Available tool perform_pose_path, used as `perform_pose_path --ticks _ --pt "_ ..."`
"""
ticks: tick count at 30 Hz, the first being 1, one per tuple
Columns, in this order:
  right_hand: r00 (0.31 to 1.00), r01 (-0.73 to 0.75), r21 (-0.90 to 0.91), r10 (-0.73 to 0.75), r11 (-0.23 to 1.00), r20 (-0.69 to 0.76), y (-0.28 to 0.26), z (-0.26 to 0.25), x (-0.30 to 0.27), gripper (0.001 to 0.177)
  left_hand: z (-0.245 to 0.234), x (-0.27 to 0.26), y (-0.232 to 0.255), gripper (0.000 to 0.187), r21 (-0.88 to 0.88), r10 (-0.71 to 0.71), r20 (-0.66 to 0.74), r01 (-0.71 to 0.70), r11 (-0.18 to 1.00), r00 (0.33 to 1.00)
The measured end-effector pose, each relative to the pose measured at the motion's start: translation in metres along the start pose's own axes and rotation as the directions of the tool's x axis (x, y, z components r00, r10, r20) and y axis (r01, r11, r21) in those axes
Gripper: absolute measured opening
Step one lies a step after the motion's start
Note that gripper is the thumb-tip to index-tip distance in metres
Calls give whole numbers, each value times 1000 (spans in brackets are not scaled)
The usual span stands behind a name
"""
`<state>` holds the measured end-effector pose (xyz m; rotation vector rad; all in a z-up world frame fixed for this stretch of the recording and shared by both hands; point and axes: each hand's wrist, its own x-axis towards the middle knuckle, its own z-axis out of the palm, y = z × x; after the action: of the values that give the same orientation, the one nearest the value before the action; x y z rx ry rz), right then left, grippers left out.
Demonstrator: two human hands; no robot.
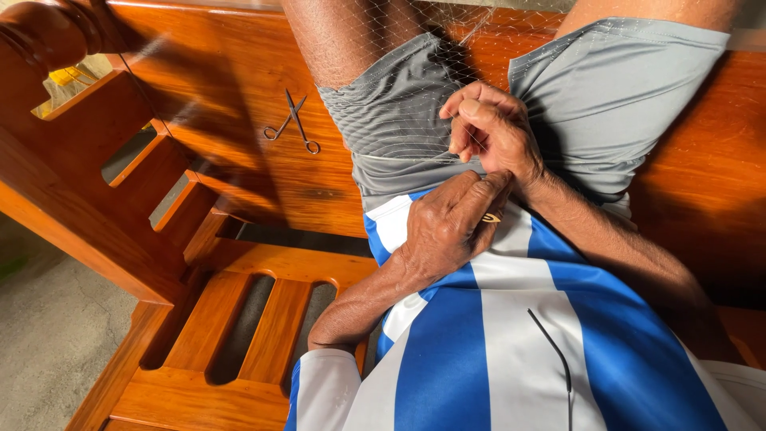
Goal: Repairing a fishing net by weaving thread through the mesh using a wooden shuttle.
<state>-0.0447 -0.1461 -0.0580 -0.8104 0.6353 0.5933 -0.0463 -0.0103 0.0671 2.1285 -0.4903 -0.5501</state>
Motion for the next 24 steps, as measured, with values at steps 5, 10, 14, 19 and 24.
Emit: perform_pose_path --ticks 5,10,14,19,24 --pt "1000 -23 -90 24 996 4 -11 7 -2 23 1 2 -1 30 -9 29 6 -29 1000 1000" --pt "996 -43 -181 28 983 -84 -18 19 -1 16 10 -8 -10 47 -2 16 61 -16 1000 998" --pt "996 21 -170 -36 985 -85 -15 19 1 14 11 -9 -14 50 47 33 90 -38 998 995" --pt "995 67 -188 -80 980 -58 -21 22 1 17 13 -7 -19 39 60 79 97 -85 995 992" --pt "989 86 -207 -108 975 -97 -16 21 1 15 -1 -2 -18 41 -129 21 178 2 992 984"
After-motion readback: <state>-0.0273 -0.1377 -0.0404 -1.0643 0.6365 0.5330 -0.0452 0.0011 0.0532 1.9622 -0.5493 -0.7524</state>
